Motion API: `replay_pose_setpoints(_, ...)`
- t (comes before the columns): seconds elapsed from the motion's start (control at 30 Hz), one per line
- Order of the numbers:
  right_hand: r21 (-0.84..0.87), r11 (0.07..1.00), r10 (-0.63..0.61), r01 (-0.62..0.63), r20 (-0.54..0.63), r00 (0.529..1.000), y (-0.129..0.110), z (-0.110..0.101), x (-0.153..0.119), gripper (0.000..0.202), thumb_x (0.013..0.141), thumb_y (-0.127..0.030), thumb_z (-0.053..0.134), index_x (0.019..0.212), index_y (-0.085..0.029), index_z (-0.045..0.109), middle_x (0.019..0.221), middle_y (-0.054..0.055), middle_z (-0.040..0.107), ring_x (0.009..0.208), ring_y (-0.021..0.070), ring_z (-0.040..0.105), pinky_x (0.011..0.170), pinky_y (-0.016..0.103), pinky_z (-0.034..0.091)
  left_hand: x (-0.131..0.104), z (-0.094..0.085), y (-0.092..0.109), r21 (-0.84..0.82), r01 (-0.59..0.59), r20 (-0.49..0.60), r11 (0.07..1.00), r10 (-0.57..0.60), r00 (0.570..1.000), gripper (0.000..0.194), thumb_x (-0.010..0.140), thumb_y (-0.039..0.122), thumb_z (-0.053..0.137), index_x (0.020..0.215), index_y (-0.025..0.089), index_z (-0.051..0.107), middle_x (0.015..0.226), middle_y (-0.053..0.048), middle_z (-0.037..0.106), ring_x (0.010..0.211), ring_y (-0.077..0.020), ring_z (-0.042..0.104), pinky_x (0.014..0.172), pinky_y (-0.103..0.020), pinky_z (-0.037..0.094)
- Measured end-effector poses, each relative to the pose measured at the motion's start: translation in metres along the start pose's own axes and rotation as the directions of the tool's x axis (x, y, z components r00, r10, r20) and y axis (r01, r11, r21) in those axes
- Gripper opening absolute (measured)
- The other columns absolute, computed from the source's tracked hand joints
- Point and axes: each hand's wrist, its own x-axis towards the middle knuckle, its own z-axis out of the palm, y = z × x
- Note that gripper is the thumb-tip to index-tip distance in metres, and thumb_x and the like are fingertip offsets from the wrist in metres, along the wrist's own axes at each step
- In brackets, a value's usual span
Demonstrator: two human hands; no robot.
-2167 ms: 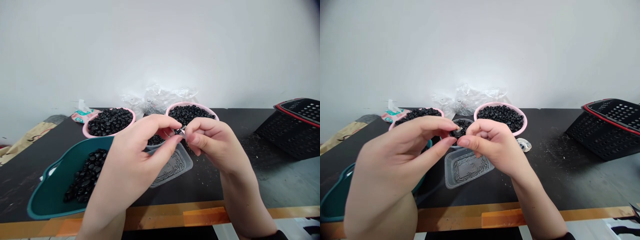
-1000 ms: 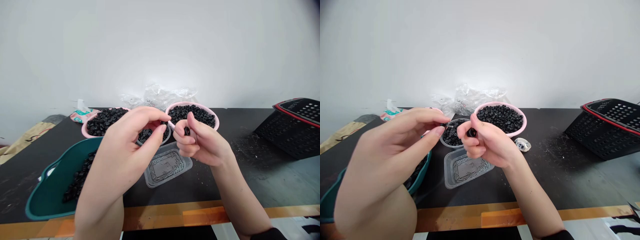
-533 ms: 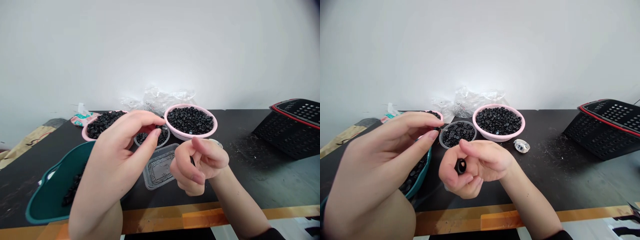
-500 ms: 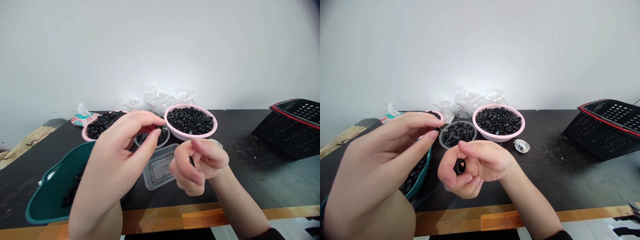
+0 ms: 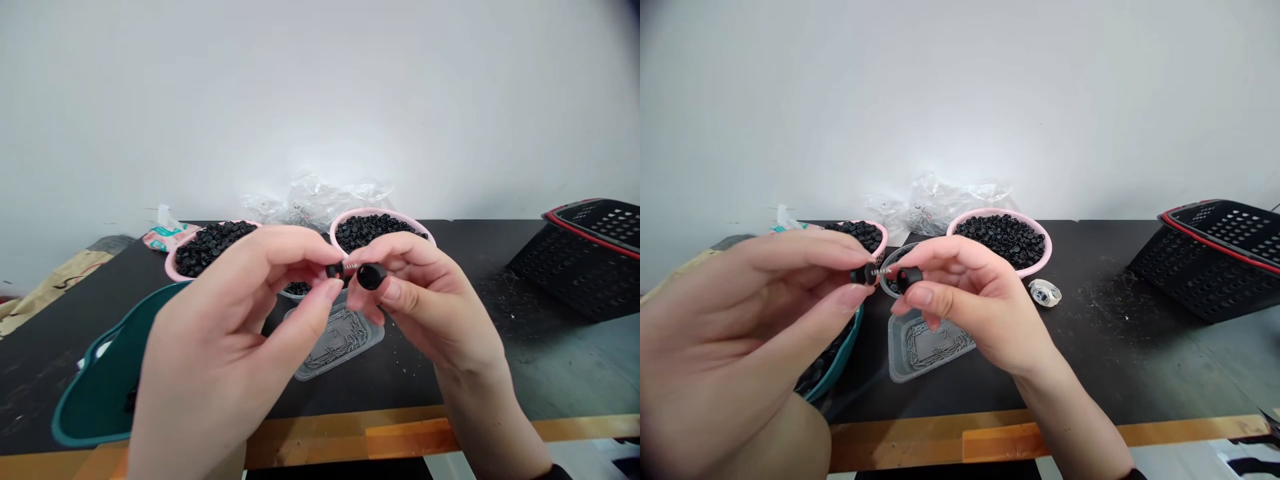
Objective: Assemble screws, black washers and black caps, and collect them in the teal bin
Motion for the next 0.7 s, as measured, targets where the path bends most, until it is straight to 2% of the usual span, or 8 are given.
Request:
replay_pose_setpoints(0.07,-0.034,0.999,-0.034,0.032,-0.066,0.997,0.0021,0.0016,-0.0004,0.013,0.088,-0.024,0.083,0.1,-0.029,0.081,0.089,0.0,0.072,0.069,0.0094,0.062,0.061,0.022,0.051,-0.0018,-0.0004,0.0012,0.054,-0.055,0.015,0.997,0.055,0.998,0.025,0.096,0.017,0.066,0.11,0.038,0.068,0.109,0.013,0.069,0.096,-0.006,0.066,0.084,-0.012,0.058)
replay_pose_setpoints(0.17,-0.041,0.999,0.001,-0.005,-0.101,0.995,0.0014,0.0009,-0.0006,0.019,0.085,-0.022,0.085,0.101,-0.03,0.083,0.076,-0.002,0.068,0.064,0.0093,0.059,0.06,0.022,0.052,-0.0038,0.0013,0.0025,0.124,-0.121,0.038,0.985,0.117,0.992,0.027,0.098,0.016,0.064,0.115,0.037,0.064,0.111,0.012,0.069,0.096,-0.0072,0.065,0.092,-0.018,0.057)
replay_pose_setpoints(0.3,0.036,0.998,0.058,-0.056,-0.062,0.996,-0.002,0.0011,-0.0001,0.022,0.082,-0.016,0.085,0.099,-0.029,0.083,0.077,-0.001,0.075,0.064,0.0113,0.066,0.062,0.024,0.059,-0.0045,0.0052,0.0039,0.173,-0.176,0.064,0.969,0.167,0.984,0.021,0.1,0.019,0.061,0.114,0.035,0.062,0.112,0.011,0.07,0.103,-0.0101,0.065,0.106,-0.027,0.053)
replay_pose_setpoints(0.47,0.076,0.995,0.063,-0.06,-0.039,0.997,-0.0024,0.0004,0.0015,0.02,0.085,-0.014,0.082,0.1,-0.027,0.083,0.081,0.0,0.079,0.071,0.0111,0.072,0.07,0.022,0.062,-0.0037,0.0066,0.0053,0.233,-0.194,0.046,0.953,0.188,0.981,0.021,0.101,0.016,0.06,0.113,0.033,0.061,0.115,0.01,0.069,0.112,-0.0087,0.064,0.111,-0.024,0.048)
replay_pose_setpoints(0.6,0.042,0.997,0.066,-0.064,-0.058,0.996,-0.0014,-0.0013,0.003,0.02,0.083,-0.015,0.084,0.098,-0.028,0.084,0.078,0.0,0.078,0.07,0.0134,0.072,0.069,0.026,0.063,-0.0039,0.0082,0.0046,0.15,-0.146,0.04,0.978,0.141,0.989,0.026,0.099,0.017,0.062,0.118,0.034,0.06,0.114,0.009,0.071,0.101,-0.0113,0.069,0.101,-0.028,0.058)
replay_pose_setpoints(0.7,0.049,0.996,0.074,-0.071,-0.054,0.996,-0.0016,-0.0011,0.0032,0.02,0.082,-0.013,0.083,0.097,-0.027,0.084,0.079,0.0,0.079,0.069,0.0124,0.072,0.068,0.024,0.062,-0.0054,0.0093,0.0043,0.1,-0.095,0.017,0.99,0.093,0.995,0.036,0.096,0.017,0.067,0.126,0.034,0.058,0.115,0.008,0.07,0.099,-0.011,0.071,0.093,-0.025,0.062)
